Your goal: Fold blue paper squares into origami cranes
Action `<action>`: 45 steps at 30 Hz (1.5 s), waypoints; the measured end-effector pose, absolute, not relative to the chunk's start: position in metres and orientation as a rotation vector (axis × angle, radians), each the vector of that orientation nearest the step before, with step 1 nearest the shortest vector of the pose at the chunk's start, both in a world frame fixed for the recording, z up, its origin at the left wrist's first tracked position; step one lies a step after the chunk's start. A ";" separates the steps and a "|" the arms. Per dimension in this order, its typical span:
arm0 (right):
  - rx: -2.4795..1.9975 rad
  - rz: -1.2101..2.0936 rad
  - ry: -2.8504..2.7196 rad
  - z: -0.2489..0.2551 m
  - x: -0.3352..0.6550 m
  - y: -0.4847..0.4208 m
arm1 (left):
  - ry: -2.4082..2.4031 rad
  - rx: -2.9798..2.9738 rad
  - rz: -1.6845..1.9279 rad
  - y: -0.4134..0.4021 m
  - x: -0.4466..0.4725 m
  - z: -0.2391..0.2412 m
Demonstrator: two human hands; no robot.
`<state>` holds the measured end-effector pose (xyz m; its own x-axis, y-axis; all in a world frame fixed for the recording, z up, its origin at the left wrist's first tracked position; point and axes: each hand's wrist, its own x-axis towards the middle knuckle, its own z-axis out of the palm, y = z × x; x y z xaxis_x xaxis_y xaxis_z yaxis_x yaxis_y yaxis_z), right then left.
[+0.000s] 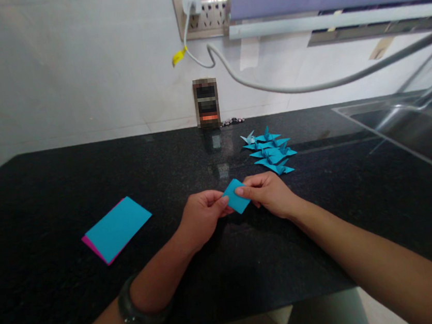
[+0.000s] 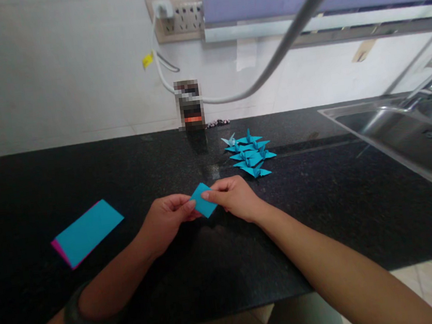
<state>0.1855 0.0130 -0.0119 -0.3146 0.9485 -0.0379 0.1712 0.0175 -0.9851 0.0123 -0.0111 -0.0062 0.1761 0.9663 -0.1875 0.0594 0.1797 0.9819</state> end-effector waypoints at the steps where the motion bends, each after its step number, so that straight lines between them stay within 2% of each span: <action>1: -1.176 1.366 -1.569 -0.011 0.185 0.013 | 1.181 1.188 0.919 -0.011 0.012 -0.006; 45: -1.179 1.501 -1.402 -0.011 0.182 0.012 | 1.176 1.182 0.766 -0.011 0.014 -0.006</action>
<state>0.1820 0.0121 -0.0109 -0.2905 0.9483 -0.1281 0.0630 -0.1146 -0.9914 0.0141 -0.0112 -0.0060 0.2623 0.9235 -0.2798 0.1180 0.2571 0.9591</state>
